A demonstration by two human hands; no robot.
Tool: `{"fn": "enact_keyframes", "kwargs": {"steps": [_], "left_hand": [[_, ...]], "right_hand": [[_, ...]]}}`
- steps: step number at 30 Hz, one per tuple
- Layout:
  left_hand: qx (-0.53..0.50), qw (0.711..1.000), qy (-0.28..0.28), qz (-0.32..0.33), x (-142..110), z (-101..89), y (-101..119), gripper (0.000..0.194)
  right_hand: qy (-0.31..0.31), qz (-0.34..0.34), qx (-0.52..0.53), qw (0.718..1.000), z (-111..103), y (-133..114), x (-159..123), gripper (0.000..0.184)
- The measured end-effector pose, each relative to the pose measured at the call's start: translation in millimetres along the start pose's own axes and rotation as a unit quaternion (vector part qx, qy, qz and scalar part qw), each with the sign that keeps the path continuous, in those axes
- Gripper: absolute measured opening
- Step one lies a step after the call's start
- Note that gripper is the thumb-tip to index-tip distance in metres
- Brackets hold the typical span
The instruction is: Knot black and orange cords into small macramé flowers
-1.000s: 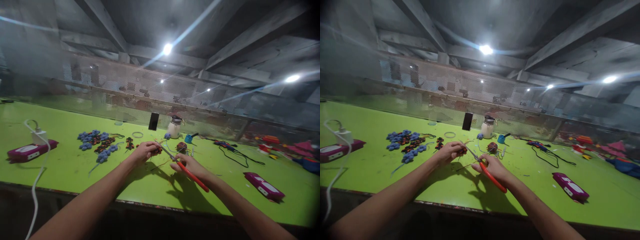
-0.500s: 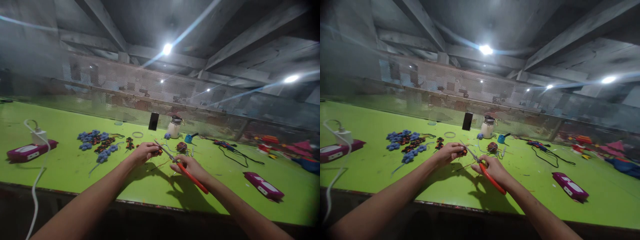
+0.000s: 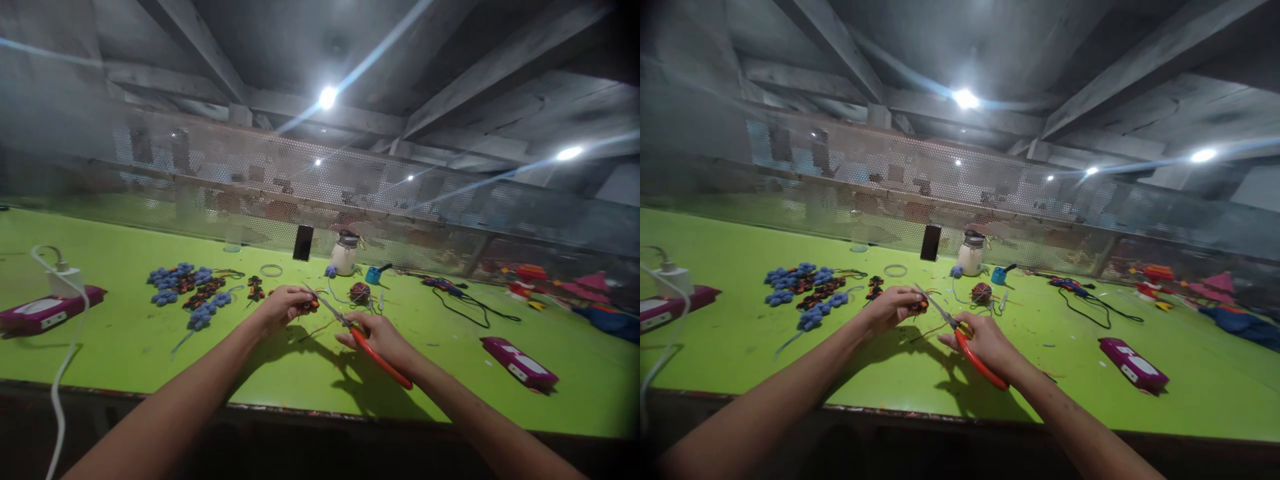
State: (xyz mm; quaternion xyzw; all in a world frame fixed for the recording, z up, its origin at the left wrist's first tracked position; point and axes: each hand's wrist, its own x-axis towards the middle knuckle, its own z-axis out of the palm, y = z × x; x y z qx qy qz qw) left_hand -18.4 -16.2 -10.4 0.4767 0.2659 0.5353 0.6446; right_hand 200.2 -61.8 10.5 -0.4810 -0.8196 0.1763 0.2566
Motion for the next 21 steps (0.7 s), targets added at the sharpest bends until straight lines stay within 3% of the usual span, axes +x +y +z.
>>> {"fn": "enact_keyframes", "kwargs": {"steps": [8,14,21], "left_hand": [[0.006,1.000,0.022,-0.010,-1,0.5,3,0.004],[0.003,0.994,0.093,-0.055,3,-4.0,-3,0.005],[-0.057,0.979,0.174,-0.094,13,-9.5,-10,0.016]], "right_hand": [[0.032,0.005,0.004,0.999,8,13,3,0.042],[0.098,0.115,-0.081,0.985,-4,44,32,0.048],[0.158,0.295,-0.197,0.922,-44,118,38,0.050]]}}
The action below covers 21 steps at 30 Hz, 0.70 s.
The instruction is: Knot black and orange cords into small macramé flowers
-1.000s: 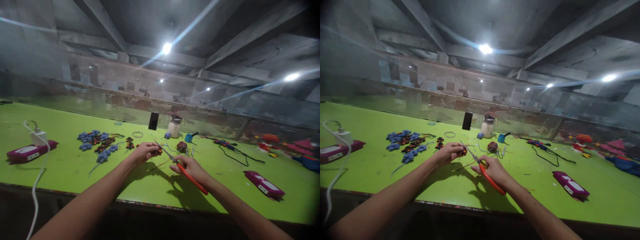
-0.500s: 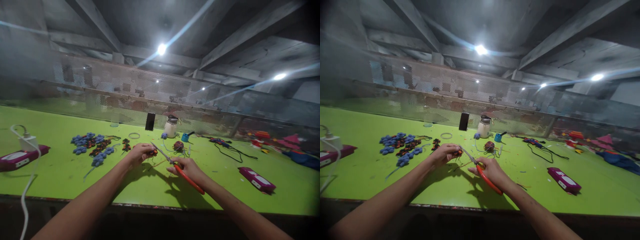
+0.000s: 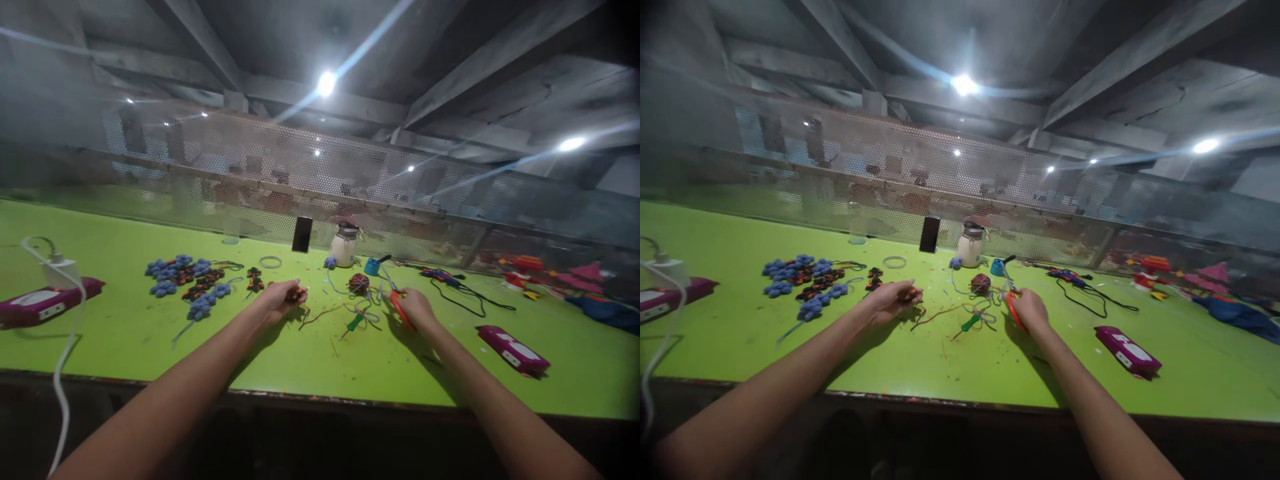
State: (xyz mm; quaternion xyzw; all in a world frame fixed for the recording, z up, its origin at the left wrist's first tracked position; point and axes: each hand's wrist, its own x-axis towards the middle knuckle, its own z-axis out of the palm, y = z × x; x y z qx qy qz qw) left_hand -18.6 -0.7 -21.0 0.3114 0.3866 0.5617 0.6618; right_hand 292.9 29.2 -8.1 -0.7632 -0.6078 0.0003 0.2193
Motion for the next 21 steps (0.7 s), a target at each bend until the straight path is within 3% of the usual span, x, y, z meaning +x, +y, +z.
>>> {"fn": "enact_keyframes", "kwargs": {"steps": [6,10,13,15,18,21], "left_hand": [[-0.024,0.999,0.004,-0.027,3,-2.4,0,0.011],[-0.043,0.998,-0.014,-0.035,2,-2.9,3,0.009],[-0.060,0.997,-0.034,-0.032,0,-1.8,4,0.006],[-0.064,0.996,-0.048,-0.028,-2,-0.6,4,0.002],[-0.058,0.996,-0.067,-0.027,-6,1.0,4,0.001],[-0.040,0.995,-0.084,-0.034,-9,2.0,5,0.004]], "right_hand": [[-0.022,0.066,-0.064,0.996,-8,50,4,0.029],[-0.024,0.044,-0.082,0.995,-21,50,-4,0.019],[0.009,-0.025,-0.068,0.997,-31,23,-15,0.026],[0.010,-0.118,-0.027,0.993,-32,-8,-27,0.031],[-0.034,-0.272,0.052,0.960,-21,-65,-51,0.033],[-0.060,-0.372,0.106,0.920,3,-115,-74,0.041]]}}
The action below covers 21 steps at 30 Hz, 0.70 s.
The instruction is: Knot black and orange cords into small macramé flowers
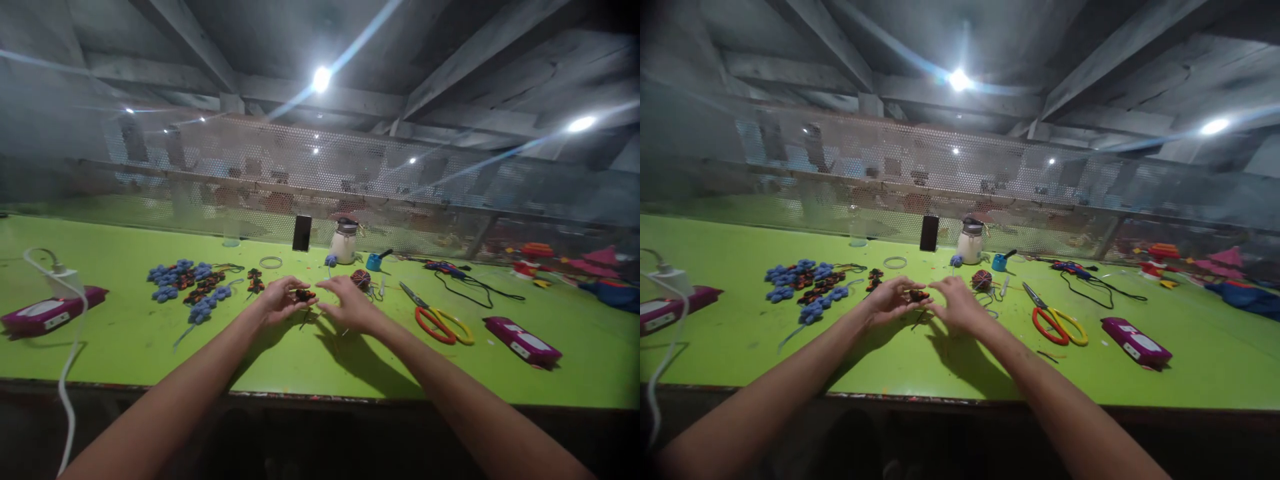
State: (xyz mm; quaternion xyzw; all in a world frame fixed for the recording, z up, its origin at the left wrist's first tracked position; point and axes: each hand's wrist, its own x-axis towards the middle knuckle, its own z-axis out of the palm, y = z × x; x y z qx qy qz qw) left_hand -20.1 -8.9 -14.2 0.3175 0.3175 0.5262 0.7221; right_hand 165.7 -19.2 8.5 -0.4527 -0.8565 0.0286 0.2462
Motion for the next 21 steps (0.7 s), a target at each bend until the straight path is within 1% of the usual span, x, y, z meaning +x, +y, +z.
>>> {"fn": "enact_keyframes", "kwargs": {"steps": [1,2,4,7,9,11,15,21], "left_hand": [[0.007,1.000,-0.005,-0.003,-1,0.4,0,0.006],[0.013,1.000,-0.009,-0.004,-1,0.7,0,0.008],[0.022,1.000,-0.016,0.002,-1,1.5,0,0.012],[0.042,0.999,-0.025,0.018,-1,3.0,-2,0.015],[0.068,0.997,-0.032,0.024,0,3.6,-5,0.013],[0.095,0.994,-0.033,0.033,0,3.2,-7,0.010],[0.129,0.989,-0.028,0.061,3,-1.5,-10,0.007],[0.153,0.982,-0.054,0.097,4,-6.7,-9,0.022]], "right_hand": [[-0.001,-0.030,0.025,0.999,11,-9,6,0.040],[0.017,-0.048,0.081,0.995,21,-15,11,0.037],[0.039,-0.045,0.122,0.991,36,-18,22,0.026],[0.061,-0.004,0.176,0.982,46,-8,34,0.011],[0.065,0.032,0.228,0.971,48,0,38,0.006],[0.058,0.065,0.288,0.954,48,7,39,0.014],[0.035,0.109,0.403,0.908,49,11,35,0.030],[0.023,0.141,0.533,0.834,49,11,28,0.036]]}}
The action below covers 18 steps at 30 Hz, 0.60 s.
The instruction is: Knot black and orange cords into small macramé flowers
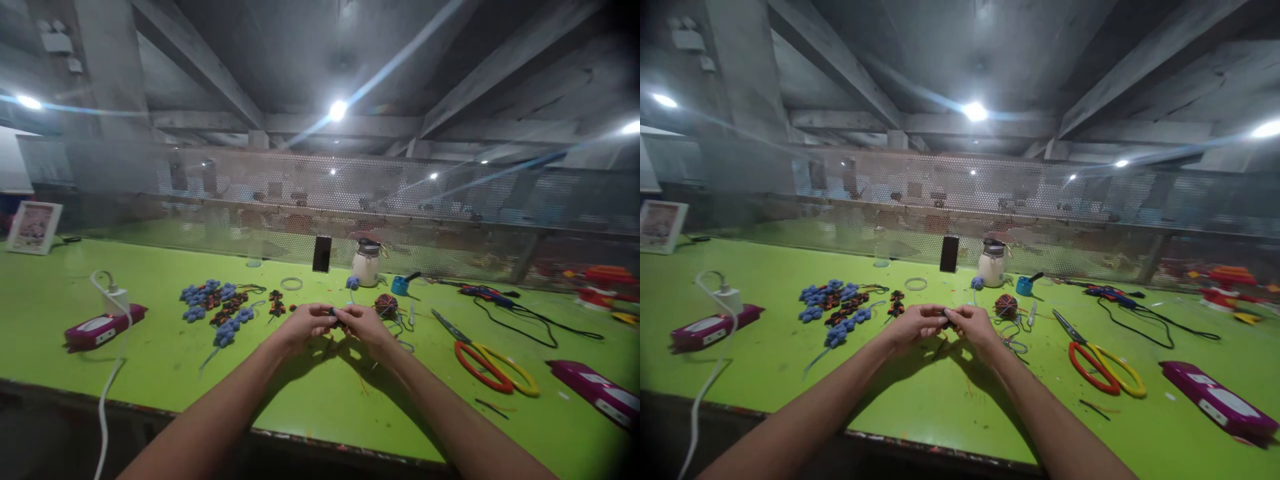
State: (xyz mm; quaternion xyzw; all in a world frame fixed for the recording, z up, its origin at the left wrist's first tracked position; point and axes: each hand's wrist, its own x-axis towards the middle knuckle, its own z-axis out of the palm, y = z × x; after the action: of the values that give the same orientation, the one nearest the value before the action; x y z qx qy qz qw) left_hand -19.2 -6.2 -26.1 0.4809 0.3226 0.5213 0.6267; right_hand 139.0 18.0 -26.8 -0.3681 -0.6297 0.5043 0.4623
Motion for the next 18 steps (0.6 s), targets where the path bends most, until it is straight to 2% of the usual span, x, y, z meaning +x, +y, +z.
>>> {"fn": "enact_keyframes", "kwargs": {"steps": [7,14,18], "left_hand": [[0.019,0.999,-0.019,0.018,-1.9,1.5,6.3,0.035],[0.013,0.999,0.019,0.024,2.3,-3.0,1.1,0.019],[-0.011,1.000,0.013,0.015,1.6,-4.8,0.8,0.017]], "right_hand": [[-0.032,0.035,0.118,0.992,0.6,-7.6,-5.4,0.034],[-0.031,0.048,0.157,0.986,4.2,-7.8,-8.1,0.030],[-0.041,0.055,0.163,0.984,2.6,-6.6,-8.7,0.026]]}}
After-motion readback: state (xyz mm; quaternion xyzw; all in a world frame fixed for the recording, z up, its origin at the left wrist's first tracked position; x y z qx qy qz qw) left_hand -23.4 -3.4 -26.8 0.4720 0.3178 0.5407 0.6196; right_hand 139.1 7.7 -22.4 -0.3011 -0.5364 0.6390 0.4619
